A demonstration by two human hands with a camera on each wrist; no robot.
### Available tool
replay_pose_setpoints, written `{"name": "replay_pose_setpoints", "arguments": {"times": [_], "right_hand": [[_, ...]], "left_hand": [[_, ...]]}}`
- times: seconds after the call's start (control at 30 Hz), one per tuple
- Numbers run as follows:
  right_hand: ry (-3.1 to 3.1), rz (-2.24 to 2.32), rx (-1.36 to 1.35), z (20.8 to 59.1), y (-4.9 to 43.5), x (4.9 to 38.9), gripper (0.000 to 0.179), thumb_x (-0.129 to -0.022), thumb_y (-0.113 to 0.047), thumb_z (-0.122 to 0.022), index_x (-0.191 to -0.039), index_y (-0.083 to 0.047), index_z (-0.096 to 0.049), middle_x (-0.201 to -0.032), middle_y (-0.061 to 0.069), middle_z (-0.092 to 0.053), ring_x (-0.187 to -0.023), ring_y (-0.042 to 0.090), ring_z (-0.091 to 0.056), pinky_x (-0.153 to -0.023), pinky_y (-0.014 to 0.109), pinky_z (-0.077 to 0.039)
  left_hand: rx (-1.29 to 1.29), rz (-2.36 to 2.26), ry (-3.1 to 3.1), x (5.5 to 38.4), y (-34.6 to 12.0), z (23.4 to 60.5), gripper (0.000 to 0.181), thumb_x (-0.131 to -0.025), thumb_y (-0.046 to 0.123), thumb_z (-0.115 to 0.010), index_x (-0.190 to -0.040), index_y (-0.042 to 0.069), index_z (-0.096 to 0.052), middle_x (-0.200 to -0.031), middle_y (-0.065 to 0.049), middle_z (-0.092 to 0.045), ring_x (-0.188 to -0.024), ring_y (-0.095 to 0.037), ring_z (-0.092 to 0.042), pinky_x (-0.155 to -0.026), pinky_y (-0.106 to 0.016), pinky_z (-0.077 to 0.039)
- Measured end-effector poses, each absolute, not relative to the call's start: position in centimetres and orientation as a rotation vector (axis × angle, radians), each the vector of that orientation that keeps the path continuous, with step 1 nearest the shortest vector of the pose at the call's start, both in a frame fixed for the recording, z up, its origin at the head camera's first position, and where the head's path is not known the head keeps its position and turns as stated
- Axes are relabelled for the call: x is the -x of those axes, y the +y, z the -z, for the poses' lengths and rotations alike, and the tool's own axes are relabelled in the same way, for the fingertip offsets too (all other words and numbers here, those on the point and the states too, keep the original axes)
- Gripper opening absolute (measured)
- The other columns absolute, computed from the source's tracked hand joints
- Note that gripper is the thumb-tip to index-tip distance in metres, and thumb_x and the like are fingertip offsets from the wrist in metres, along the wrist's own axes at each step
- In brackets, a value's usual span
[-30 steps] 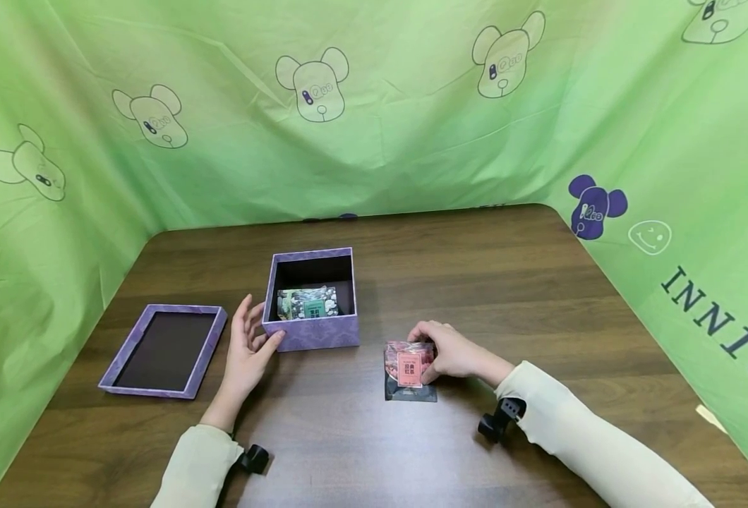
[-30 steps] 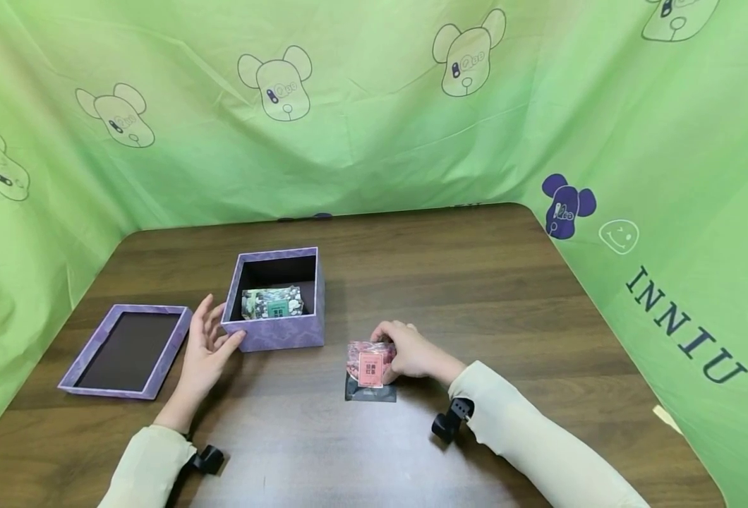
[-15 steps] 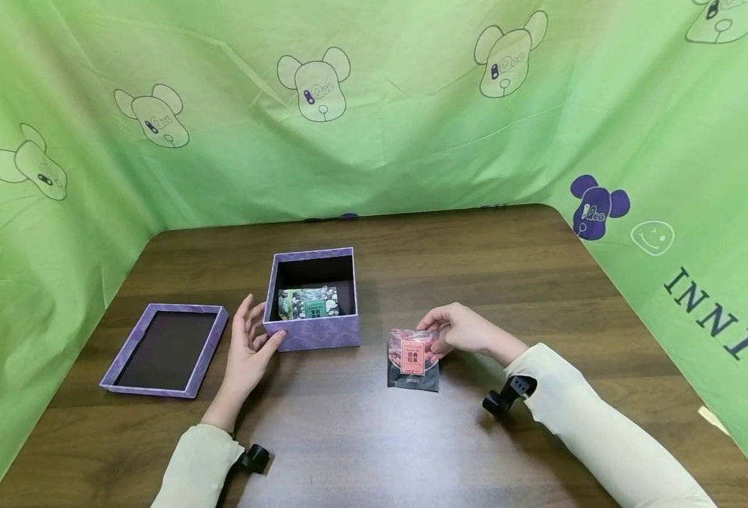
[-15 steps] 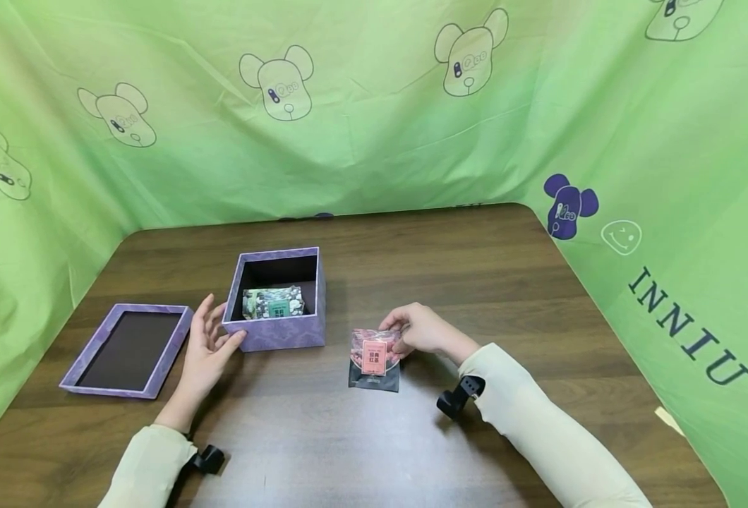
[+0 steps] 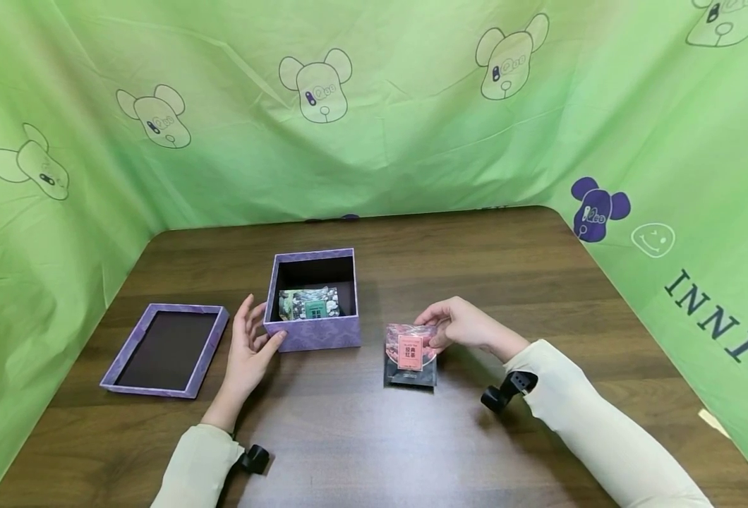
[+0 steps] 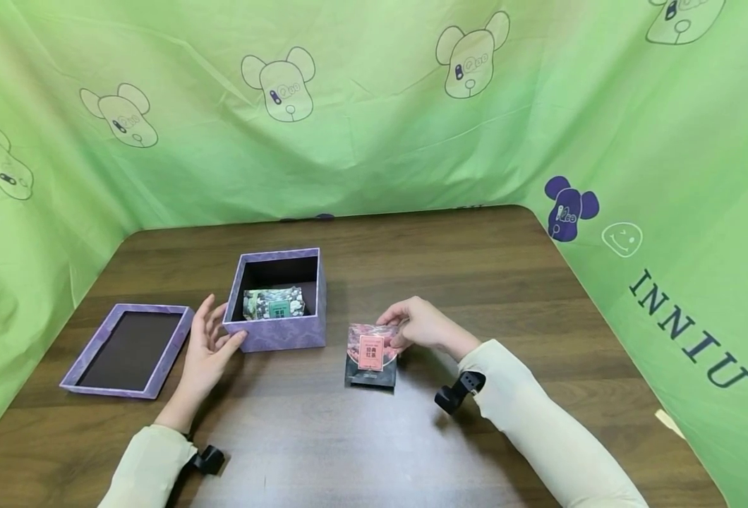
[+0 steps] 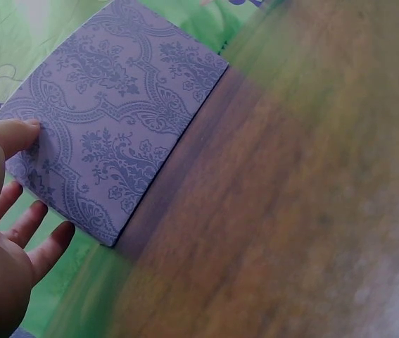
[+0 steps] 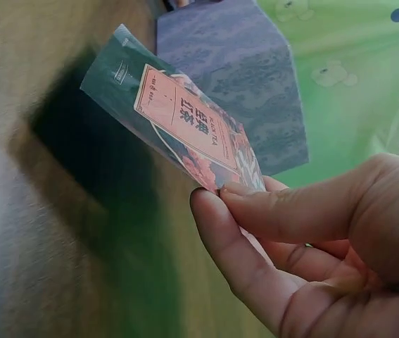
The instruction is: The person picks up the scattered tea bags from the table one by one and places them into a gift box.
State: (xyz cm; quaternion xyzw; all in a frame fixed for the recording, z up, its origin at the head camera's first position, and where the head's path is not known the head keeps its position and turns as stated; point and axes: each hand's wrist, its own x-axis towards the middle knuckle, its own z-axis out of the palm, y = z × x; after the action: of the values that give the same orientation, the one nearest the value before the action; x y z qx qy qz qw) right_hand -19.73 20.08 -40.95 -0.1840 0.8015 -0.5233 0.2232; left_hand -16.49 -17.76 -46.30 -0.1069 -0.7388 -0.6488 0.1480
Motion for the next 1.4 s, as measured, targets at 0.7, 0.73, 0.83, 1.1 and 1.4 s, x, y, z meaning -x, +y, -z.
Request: {"name": "replay_pose_setpoints", "arguments": {"times": [0.7,0.73,0.83,1.1,1.4], "right_hand": [[2.282,1.477,0.603,35.4,15.8,23.0,0.041,-0.075,0.021,-0.067,-0.116,0.017,-0.062,-0.092,0.018,-0.072,-0.078,0.025,-0.069,-0.070,0.032,-0.057],[2.296,1.471,0.597,35.1,15.5,23.2,0.042,-0.075,0.021,-0.067,-0.117,0.016,-0.063,-0.093,0.018,-0.072,-0.080,0.027,-0.069,-0.071,0.031,-0.057],[2.309,1.486,0.580,34.4,14.7,23.7,0.042,-0.076,0.020,-0.068,-0.117,0.015,-0.064,-0.093,0.018,-0.072,-0.080,0.025,-0.069,-0.074,0.034,-0.057],[2.301,1.525,0.625,33.7,12.0,25.1,0.041,-0.077,0.021,-0.067,-0.117,0.015,-0.064,-0.095,0.021,-0.073,-0.077,0.016,-0.069,-0.071,0.031,-0.057],[2.321,1.536,0.571,33.4,8.5,26.6,0.042,-0.077,0.020,-0.067,-0.119,0.012,-0.065,-0.106,0.025,-0.070,-0.080,0.019,-0.068,-0.072,0.031,-0.057]], "left_hand": [[0.304,1.852,-2.143,16.6,-17.8,46.3,0.079,-0.089,-0.015,-0.061,-0.153,-0.004,-0.015,-0.144,-0.033,-0.038,-0.118,-0.002,-0.044,-0.089,-0.017,-0.042],[0.304,1.852,-2.142,16.5,-17.8,46.3,0.079,-0.089,-0.015,-0.061,-0.153,-0.004,-0.015,-0.144,-0.033,-0.038,-0.118,-0.002,-0.044,-0.089,-0.017,-0.042],[0.300,1.854,-2.143,16.5,-17.8,46.4,0.079,-0.089,-0.015,-0.061,-0.153,-0.004,-0.016,-0.144,-0.033,-0.038,-0.118,-0.003,-0.044,-0.089,-0.017,-0.042],[0.302,1.849,-2.144,16.5,-17.8,46.5,0.080,-0.089,-0.015,-0.062,-0.153,-0.004,-0.016,-0.144,-0.033,-0.039,-0.117,0.000,-0.044,-0.089,-0.017,-0.042],[0.320,1.828,-2.141,16.5,-17.9,46.6,0.079,-0.089,-0.016,-0.062,-0.152,-0.006,-0.016,-0.143,-0.034,-0.040,-0.121,-0.014,-0.046,-0.088,-0.018,-0.042]]}}
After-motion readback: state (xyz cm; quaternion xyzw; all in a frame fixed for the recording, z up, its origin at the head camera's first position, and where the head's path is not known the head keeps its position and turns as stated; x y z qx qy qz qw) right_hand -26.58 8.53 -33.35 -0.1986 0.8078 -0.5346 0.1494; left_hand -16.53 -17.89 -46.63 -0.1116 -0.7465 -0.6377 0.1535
